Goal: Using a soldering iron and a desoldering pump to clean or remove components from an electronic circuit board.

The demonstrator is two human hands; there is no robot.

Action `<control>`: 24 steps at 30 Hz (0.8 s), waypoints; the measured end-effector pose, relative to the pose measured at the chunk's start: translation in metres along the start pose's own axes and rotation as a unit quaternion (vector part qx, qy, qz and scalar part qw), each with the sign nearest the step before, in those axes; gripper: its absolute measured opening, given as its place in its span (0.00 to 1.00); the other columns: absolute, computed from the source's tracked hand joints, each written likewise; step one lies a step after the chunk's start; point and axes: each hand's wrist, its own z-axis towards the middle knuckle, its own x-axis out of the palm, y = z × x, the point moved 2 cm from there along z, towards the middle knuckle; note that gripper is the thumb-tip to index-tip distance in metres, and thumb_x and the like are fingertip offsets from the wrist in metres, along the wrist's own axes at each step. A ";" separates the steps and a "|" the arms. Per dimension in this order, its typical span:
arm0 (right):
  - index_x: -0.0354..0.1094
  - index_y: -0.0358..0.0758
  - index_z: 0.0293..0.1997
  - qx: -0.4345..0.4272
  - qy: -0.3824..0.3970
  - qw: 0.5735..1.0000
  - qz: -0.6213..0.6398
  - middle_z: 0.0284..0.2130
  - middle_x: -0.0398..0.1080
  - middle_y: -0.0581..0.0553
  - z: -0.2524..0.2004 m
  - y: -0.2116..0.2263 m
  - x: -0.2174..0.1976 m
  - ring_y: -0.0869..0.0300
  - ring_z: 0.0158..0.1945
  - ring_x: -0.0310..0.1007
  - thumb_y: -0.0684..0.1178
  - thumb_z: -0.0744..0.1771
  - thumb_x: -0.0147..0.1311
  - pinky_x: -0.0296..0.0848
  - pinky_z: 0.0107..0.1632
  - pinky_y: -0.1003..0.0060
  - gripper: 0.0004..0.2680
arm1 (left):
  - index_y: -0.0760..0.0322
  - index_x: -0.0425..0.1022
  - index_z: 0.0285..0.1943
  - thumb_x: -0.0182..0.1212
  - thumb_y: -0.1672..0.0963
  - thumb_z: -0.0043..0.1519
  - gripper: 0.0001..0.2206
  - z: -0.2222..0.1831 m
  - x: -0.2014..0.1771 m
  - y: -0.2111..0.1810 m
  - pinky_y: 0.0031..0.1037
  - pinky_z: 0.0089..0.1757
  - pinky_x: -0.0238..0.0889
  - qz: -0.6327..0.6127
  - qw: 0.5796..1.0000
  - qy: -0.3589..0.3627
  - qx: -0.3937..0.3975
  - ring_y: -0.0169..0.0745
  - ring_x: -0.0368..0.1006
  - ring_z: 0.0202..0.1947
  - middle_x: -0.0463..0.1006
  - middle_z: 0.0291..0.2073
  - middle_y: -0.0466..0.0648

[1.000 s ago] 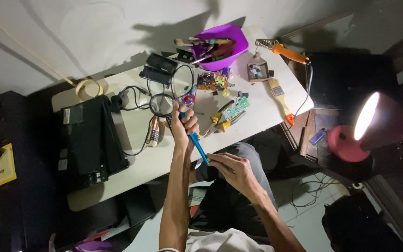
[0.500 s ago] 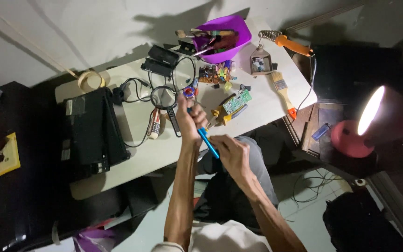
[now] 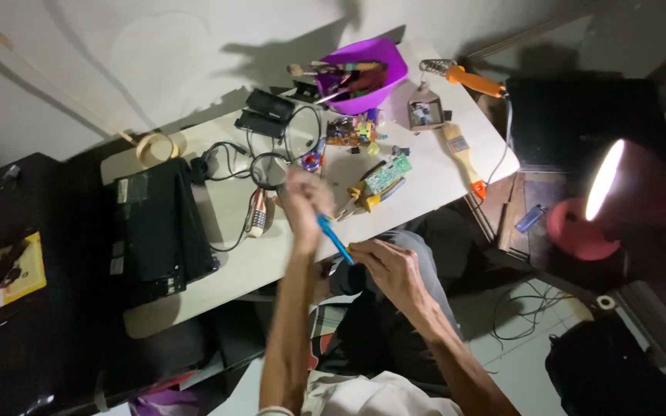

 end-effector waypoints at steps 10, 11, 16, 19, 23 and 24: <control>0.78 0.37 0.48 -0.007 0.006 0.999 -0.031 0.36 0.81 0.38 0.011 0.017 -0.020 0.45 0.40 0.83 0.39 0.66 0.58 0.80 0.41 0.57 0.08 | 0.42 0.56 0.32 0.47 0.38 0.68 0.19 -0.010 0.010 -0.005 0.13 0.13 0.35 -0.029 0.996 0.083 -0.023 0.22 0.37 0.13 0.42 0.18 0.31; 0.78 0.37 0.49 -0.023 0.036 0.999 -0.004 0.38 0.81 0.38 0.012 0.019 -0.023 0.46 0.42 0.83 0.39 0.66 0.58 0.80 0.43 0.57 0.08 | 0.43 0.56 0.32 0.46 0.39 0.69 0.19 -0.015 0.016 -0.007 0.12 0.13 0.35 -0.013 0.996 0.083 -0.006 0.21 0.36 0.13 0.42 0.18 0.31; 0.78 0.35 0.48 -0.063 0.078 0.995 0.023 0.41 0.80 0.35 0.015 0.016 -0.032 0.43 0.47 0.82 0.40 0.67 0.58 0.79 0.46 0.54 0.07 | 0.46 0.55 0.32 0.43 0.41 0.70 0.19 -0.015 0.029 0.000 0.10 0.13 0.34 0.028 0.996 0.079 0.024 0.20 0.35 0.14 0.41 0.18 0.31; 0.79 0.35 0.47 -0.077 0.090 0.992 0.037 0.42 0.81 0.35 0.012 0.006 -0.030 0.42 0.48 0.82 0.39 0.67 0.59 0.79 0.47 0.52 0.07 | 0.46 0.55 0.34 0.41 0.40 0.71 0.19 -0.005 0.024 0.004 0.10 0.14 0.34 0.058 0.996 0.070 0.016 0.20 0.35 0.14 0.42 0.19 0.31; 0.78 0.37 0.49 -0.053 0.057 0.997 0.002 0.39 0.80 0.39 0.005 -0.004 -0.023 0.46 0.44 0.83 0.42 0.68 0.56 0.80 0.44 0.57 0.07 | 0.47 0.55 0.34 0.43 0.42 0.71 0.18 0.000 0.022 0.002 0.11 0.14 0.33 0.049 0.997 0.059 0.017 0.20 0.35 0.14 0.41 0.19 0.32; 0.77 0.36 0.48 -0.045 0.049 0.998 -0.020 0.38 0.80 0.40 0.005 -0.006 -0.022 0.46 0.42 0.83 0.43 0.68 0.57 0.80 0.43 0.58 0.06 | 0.46 0.54 0.34 0.43 0.42 0.71 0.18 0.003 0.021 0.002 0.12 0.14 0.32 0.048 0.997 0.055 0.012 0.20 0.35 0.14 0.41 0.20 0.32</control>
